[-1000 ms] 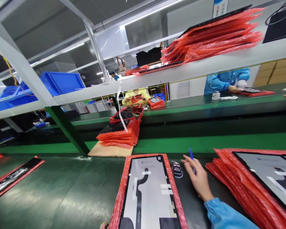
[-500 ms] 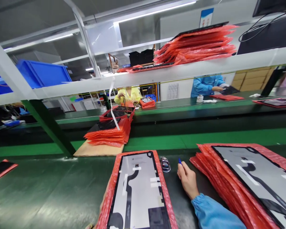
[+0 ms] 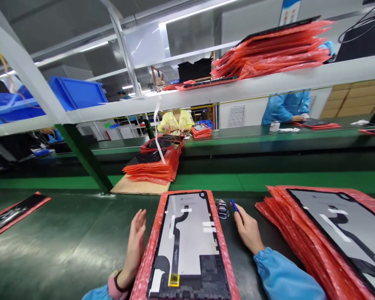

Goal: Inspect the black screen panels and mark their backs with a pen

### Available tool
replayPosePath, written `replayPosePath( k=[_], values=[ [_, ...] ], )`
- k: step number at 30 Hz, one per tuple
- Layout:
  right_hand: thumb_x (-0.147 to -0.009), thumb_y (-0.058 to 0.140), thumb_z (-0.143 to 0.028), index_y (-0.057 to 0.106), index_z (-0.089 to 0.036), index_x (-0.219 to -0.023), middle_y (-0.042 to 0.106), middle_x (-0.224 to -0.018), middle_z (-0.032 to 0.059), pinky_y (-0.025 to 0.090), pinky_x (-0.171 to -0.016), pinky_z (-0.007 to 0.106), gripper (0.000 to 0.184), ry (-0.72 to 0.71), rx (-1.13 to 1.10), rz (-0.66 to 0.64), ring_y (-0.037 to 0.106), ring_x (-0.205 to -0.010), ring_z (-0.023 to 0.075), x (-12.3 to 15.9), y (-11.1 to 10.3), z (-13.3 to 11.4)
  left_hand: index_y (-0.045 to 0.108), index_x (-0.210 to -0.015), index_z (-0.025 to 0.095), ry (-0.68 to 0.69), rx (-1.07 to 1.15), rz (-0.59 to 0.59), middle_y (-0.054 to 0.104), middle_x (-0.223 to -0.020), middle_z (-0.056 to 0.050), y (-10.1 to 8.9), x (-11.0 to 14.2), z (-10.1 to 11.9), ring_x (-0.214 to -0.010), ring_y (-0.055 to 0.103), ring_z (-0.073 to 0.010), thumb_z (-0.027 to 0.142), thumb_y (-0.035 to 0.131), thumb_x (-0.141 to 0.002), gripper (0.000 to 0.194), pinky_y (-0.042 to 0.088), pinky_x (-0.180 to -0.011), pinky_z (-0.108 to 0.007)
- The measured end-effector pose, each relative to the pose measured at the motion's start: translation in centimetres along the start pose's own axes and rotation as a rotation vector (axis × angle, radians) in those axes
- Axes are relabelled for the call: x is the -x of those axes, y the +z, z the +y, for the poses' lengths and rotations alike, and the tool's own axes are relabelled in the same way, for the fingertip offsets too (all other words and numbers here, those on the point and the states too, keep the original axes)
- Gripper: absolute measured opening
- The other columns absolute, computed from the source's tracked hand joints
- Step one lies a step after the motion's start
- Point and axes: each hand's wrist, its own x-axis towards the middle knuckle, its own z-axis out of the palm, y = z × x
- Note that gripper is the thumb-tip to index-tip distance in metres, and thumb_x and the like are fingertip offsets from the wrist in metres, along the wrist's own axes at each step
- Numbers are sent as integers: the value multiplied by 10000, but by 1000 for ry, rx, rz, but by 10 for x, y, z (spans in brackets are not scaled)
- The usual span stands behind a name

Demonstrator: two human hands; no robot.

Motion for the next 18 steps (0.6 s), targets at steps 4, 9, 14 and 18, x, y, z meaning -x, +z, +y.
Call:
replayPosePath(
  k=[4,9,14,18],
  values=[
    [-814,552,-449,445,-216,-1371,646,-710,-15,497,-465,296,614,49,-126,0,556,-465,145,1,0,-6,498,-1163,231,200,-64,-73,576,-1143,-69,-16,8,41,-1123,534,-216,366,588,-849,354,410,-987,-345],
    [-864,511,-460,531,-244,-1285,644,-1109,97,592,-592,325,473,119,-360,40,692,-737,186,-6,-11,-40,606,-992,160,-203,-130,-507,602,-902,-50,-2,16,96,-767,612,-174,225,635,-776,228,504,-690,-315],
    [-903,374,-464,581,-292,-1210,685,-1174,92,496,-964,496,408,154,-730,-170,633,-1103,283,-1,-8,-101,655,-884,119,-560,-16,-464,637,-845,-50,13,7,107,-803,633,-164,85,670,-656,231,472,-842,-330],
    [-852,455,-334,587,-262,-1160,650,-1246,87,332,-1090,559,342,154,-919,-388,550,-1208,307,18,13,-125,660,-872,122,-625,76,-395,665,-792,-56,18,6,109,-878,644,-194,95,672,-653,221,441,-888,-339]
  ],
)
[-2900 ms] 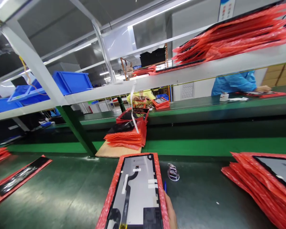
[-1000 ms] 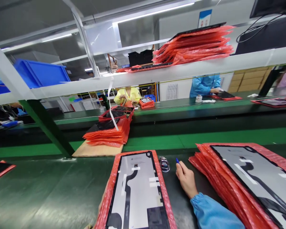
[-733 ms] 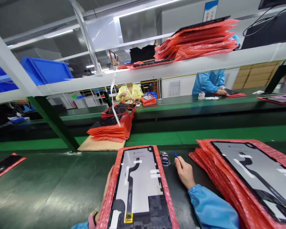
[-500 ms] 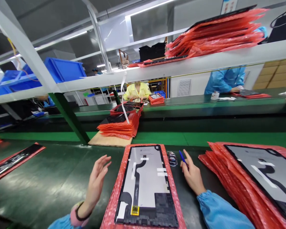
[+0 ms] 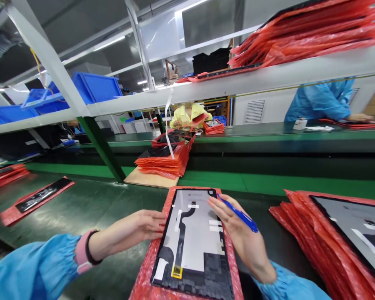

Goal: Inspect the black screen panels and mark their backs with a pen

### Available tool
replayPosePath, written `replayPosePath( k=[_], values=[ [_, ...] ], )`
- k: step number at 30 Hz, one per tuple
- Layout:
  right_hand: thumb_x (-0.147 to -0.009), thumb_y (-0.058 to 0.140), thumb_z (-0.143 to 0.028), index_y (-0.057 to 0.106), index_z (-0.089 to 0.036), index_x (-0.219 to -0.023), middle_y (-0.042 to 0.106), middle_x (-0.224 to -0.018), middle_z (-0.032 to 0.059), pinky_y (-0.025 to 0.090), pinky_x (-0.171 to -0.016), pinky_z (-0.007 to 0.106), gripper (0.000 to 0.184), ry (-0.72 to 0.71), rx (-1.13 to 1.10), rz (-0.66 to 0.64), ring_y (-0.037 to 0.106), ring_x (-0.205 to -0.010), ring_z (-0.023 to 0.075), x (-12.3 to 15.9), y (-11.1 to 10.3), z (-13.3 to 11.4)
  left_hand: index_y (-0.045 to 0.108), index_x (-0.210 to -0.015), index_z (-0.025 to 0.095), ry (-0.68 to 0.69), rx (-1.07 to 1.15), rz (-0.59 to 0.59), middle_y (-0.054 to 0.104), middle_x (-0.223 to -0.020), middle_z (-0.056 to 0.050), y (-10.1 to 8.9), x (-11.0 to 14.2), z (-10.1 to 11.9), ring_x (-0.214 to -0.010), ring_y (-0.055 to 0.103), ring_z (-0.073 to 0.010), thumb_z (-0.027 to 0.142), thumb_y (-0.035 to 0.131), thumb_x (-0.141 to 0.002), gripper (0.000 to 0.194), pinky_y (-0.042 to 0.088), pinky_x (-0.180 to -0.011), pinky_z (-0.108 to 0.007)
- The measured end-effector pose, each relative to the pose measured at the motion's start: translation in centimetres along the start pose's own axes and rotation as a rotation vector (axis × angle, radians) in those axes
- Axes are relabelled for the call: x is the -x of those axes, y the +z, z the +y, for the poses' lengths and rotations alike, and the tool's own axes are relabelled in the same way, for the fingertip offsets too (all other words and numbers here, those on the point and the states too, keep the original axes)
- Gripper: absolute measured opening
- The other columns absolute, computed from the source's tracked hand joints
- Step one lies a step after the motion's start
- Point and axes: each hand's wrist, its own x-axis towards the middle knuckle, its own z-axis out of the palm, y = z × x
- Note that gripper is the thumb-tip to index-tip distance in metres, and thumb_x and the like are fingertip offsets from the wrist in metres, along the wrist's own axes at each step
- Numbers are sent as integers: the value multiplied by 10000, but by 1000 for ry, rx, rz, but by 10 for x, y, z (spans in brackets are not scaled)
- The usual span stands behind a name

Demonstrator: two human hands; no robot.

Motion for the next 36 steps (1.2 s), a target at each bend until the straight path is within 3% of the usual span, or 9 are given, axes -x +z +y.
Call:
replayPosePath(
  k=[7,12,17,20,23,27,30,33,36],
  values=[
    [-860,573,-283,453,-293,-1146,627,-1280,91,382,-1063,515,311,44,196,1,528,-1241,263,8,20,3,644,-759,125,-38,-94,50,627,-644,-11,14,-19,4,-545,548,-99,321,650,-750,197,391,-548,-217],
    [-848,631,-328,497,-280,-1033,697,-1157,77,474,-983,433,234,58,167,22,626,-1119,245,4,23,-2,662,-950,145,110,33,-71,707,-784,-42,42,-39,2,-650,634,-157,171,705,-641,313,487,-692,-285],
    [-854,568,-508,584,-255,-761,725,-644,14,576,-651,309,270,-136,36,125,708,-639,198,-5,12,-18,654,-1014,147,313,98,-43,731,-897,-52,45,-50,2,-715,669,-193,85,691,-576,444,494,-706,-292],
    [-867,431,-627,641,-266,-972,714,-643,35,567,-600,338,430,-236,71,66,671,-574,206,-7,17,-42,641,-1087,180,492,82,40,722,-1026,-42,42,-47,11,-860,673,-207,97,682,-632,464,492,-785,-286],
    [-895,483,-515,624,-282,-1100,718,-821,42,549,-589,306,340,-324,222,-4,656,-640,186,-6,32,-60,610,-1177,214,653,80,89,693,-1136,-31,46,-43,19,-1029,637,-221,137,679,-705,484,479,-872,-284],
    [-849,624,-240,663,-253,-827,639,-686,-4,460,-536,241,47,-561,612,21,585,-579,133,-7,50,-65,567,-1258,229,698,172,95,653,-1229,-44,55,-40,21,-1133,599,-245,222,681,-771,501,474,-940,-314],
    [-843,618,-206,583,-222,-618,537,-514,-28,372,-456,243,228,-690,812,57,527,-474,118,-6,56,-64,556,-1280,235,692,197,85,649,-1240,-40,57,-39,21,-1172,578,-243,228,680,-786,509,450,-993,-322],
    [-829,634,-224,579,-227,-675,541,-520,-39,350,-428,247,164,-676,890,184,498,-432,108,-4,59,-63,554,-1289,242,712,194,59,649,-1242,-35,57,-40,22,-1195,562,-241,228,671,-799,504,425,-1030,-330],
    [-806,629,-133,452,-222,-600,447,-501,-62,364,-466,239,286,-722,875,250,425,-431,85,-2,61,-62,561,-1285,247,731,182,53,653,-1236,-31,55,-43,22,-1188,568,-239,239,669,-807,490,431,-1029,-333]
  ],
)
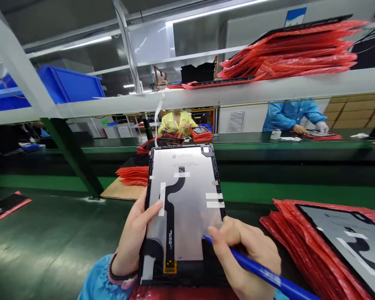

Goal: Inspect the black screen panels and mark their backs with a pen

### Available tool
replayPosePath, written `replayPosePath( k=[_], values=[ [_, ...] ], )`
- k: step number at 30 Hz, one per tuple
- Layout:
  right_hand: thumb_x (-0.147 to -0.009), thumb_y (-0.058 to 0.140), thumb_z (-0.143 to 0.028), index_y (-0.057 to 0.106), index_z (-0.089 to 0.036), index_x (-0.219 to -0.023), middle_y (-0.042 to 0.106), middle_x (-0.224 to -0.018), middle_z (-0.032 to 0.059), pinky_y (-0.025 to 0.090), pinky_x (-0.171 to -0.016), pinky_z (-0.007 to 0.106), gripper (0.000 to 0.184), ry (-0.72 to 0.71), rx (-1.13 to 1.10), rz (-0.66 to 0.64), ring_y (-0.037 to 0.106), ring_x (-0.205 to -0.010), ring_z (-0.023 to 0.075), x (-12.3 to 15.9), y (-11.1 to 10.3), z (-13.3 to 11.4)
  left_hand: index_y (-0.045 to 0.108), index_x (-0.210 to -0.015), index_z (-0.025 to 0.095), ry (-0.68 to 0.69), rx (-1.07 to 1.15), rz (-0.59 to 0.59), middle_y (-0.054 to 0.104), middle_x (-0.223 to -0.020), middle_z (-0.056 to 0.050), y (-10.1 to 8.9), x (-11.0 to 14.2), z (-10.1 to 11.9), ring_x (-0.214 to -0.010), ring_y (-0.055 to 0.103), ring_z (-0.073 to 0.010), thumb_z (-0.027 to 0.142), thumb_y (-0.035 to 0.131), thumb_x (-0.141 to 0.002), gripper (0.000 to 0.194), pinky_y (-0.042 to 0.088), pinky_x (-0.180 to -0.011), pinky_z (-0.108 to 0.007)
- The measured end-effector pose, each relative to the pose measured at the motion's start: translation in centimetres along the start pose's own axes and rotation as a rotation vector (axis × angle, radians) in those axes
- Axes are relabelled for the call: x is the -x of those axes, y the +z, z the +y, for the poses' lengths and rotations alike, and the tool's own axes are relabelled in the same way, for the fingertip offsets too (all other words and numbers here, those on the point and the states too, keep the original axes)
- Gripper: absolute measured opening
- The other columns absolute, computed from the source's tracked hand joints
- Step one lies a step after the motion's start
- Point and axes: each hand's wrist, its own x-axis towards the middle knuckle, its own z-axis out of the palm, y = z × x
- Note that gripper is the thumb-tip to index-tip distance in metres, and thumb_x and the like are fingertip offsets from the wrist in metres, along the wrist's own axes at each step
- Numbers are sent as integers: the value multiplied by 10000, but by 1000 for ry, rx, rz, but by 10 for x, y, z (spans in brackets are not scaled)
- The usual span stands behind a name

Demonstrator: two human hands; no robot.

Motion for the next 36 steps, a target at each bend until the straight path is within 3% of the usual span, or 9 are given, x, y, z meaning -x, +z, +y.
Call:
replayPosePath(
  k=[3,10,14,18,20,23,29,33,36],
  values=[
    [-799,561,-28,316,-207,-573,330,-487,-73,325,-466,229,378,-78,31,26,334,-424,65,-1,2,0,558,-1289,262,4,-7,2,655,-1232,-23,-1,-1,-2,-1171,580,-239,256,680,-801,503,449,-1016,-334],
    [-780,563,-5,268,-208,-597,247,-542,-68,264,-457,251,402,-100,99,-105,275,-449,69,-2,6,7,534,-1320,261,-30,34,64,659,-1221,-45,-1,0,-3,-1151,594,-255,251,688,-788,555,482,-983,-348],
    [-810,559,-20,300,-198,-551,262,-514,-66,252,-460,269,407,-17,-37,-25,269,-446,76,0,8,12,515,-1337,281,-31,16,71,647,-1243,-37,-1,-2,-4,-1150,595,-251,263,687,-793,570,490,-971,-329],
    [-873,582,-269,432,-208,-564,363,-478,-58,309,-454,261,349,213,-490,209,352,-438,90,-5,0,15,500,-1343,319,-31,28,46,638,-1258,-11,-2,0,-4,-1159,589,-235,265,678,-806,568,502,-950,-297],
    [-874,536,-502,581,-226,-680,460,-458,-42,291,-398,246,340,311,-503,239,394,-411,101,-11,-9,18,497,-1343,331,-9,34,33,632,-1268,-6,-2,2,-4,-1158,590,-230,260,669,-815,560,508,-940,-293],
    [-876,426,-628,688,-215,-789,479,-386,-25,215,-335,225,497,471,-262,174,350,-349,92,-19,-21,24,474,-1362,322,54,-3,36,617,-1289,-15,-4,3,-3,-1166,583,-229,254,660,-823,574,496,-956,-293],
    [-824,609,-492,692,-207,-980,679,-729,40,507,-595,264,335,644,-340,-183,612,-645,164,-25,-20,26,502,-1342,296,144,-153,23,609,-1298,-20,-8,0,-4,-1170,576,-221,264,650,-832,532,456,-997,-296],
    [-781,668,-362,622,-212,-805,499,-582,-45,372,-480,218,158,565,-222,-181,440,-530,107,-25,-12,21,491,-1348,299,139,-223,-7,628,-1269,-17,-9,1,-8,-1140,595,-217,281,635,-844,524,443,-1002,-301],
    [-771,653,-332,498,-206,-657,353,-542,-73,283,-436,214,230,537,-109,-143,319,-489,85,-25,-9,19,501,-1340,283,155,-282,-24,639,-1244,-24,-9,3,-10,-1123,602,-214,299,636,-844,514,462,-956,-275]
  ],
)
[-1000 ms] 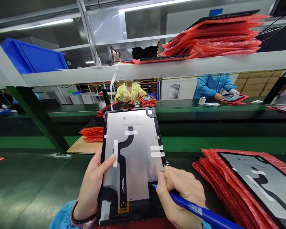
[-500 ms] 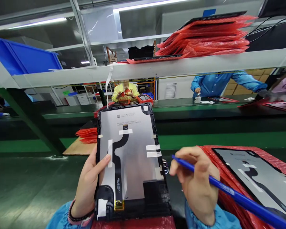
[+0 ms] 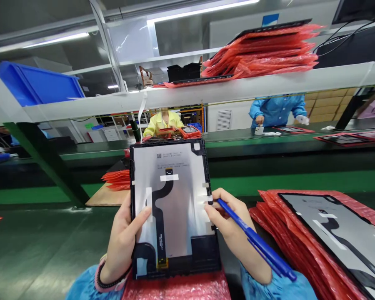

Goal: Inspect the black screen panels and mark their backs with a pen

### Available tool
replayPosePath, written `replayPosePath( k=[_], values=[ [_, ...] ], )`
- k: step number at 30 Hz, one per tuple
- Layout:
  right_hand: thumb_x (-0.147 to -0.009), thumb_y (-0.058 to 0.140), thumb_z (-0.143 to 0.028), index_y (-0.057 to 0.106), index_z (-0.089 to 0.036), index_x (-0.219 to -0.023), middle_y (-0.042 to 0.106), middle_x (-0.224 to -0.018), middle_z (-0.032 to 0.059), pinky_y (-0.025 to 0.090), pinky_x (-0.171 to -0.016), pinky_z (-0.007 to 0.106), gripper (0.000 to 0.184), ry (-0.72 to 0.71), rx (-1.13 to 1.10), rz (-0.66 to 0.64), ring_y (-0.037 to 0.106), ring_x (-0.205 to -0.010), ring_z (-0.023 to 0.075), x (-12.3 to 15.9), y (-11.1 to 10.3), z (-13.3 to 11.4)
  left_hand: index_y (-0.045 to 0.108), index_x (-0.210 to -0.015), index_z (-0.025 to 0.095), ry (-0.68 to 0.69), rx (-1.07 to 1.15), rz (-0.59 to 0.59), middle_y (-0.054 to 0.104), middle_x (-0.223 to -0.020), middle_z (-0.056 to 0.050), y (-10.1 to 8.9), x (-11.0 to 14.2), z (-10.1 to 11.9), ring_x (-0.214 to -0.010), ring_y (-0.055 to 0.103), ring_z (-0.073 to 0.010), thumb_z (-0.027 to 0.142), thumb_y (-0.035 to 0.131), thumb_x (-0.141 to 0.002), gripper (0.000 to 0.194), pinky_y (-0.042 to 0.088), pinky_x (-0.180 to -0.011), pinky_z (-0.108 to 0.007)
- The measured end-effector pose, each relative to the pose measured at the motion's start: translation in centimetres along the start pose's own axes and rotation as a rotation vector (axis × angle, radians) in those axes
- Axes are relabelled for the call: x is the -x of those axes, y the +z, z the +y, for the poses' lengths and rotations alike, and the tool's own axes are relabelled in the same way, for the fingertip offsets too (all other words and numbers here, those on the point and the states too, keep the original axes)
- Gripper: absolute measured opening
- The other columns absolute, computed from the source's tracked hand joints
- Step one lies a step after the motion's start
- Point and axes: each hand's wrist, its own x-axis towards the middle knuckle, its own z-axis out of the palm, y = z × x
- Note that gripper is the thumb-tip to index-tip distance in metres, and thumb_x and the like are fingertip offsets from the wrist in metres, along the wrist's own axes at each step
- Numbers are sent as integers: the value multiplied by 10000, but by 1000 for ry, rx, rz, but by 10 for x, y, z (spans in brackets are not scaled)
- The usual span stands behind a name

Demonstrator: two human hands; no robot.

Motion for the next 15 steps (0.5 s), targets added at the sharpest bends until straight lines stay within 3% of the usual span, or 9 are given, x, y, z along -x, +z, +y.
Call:
replayPosePath(
  k=[3,5,8,11,13,15],
  values=[
    [-783,642,-362,462,-207,-624,355,-538,-73,290,-425,209,286,-17,39,21,324,-479,83,-1,0,2,519,-1321,277,23,-12,-2,655,-1211,-18,3,0,1,-1075,619,-193,306,639,-840,497,488,-886,-241],
    [-783,660,-391,528,-206,-658,454,-547,-58,356,-436,200,259,-5,39,-8,426,-491,94,-3,-3,5,546,-1293,267,42,-9,7,680,-1158,-16,4,-1,4,-1000,643,-180,305,638,-839,465,504,-840,-234],
    [-794,658,-443,656,-226,-939,709,-792,14,539,-634,225,261,55,-80,-62,670,-740,177,-9,-7,14,655,-1144,216,123,-104,31,736,-942,-21,1,-1,7,-826,669,-173,303,636,-833,324,524,-727,-231],
    [-856,543,-518,603,-246,-1174,752,-993,73,568,-830,315,423,127,-324,-15,704,-935,230,-15,-9,18,737,-929,203,276,-305,105,728,-694,-12,-8,2,7,-613,651,-166,255,656,-808,155,512,-587,-235],
    [-870,521,-512,569,-258,-1233,771,-874,76,592,-778,345,446,159,-440,41,730,-840,235,-15,-9,16,757,-926,226,438,-438,145,751,-723,-29,-15,4,6,-586,665,-177,174,671,-779,178,522,-588,-249],
    [-847,577,-474,587,-295,-1214,769,-758,49,609,-671,350,408,184,-533,-18,738,-719,234,-12,-7,11,730,-1056,251,590,-528,39,763,-911,-56,-21,2,5,-733,716,-216,92,655,-764,341,556,-707,-279]
  ],
)
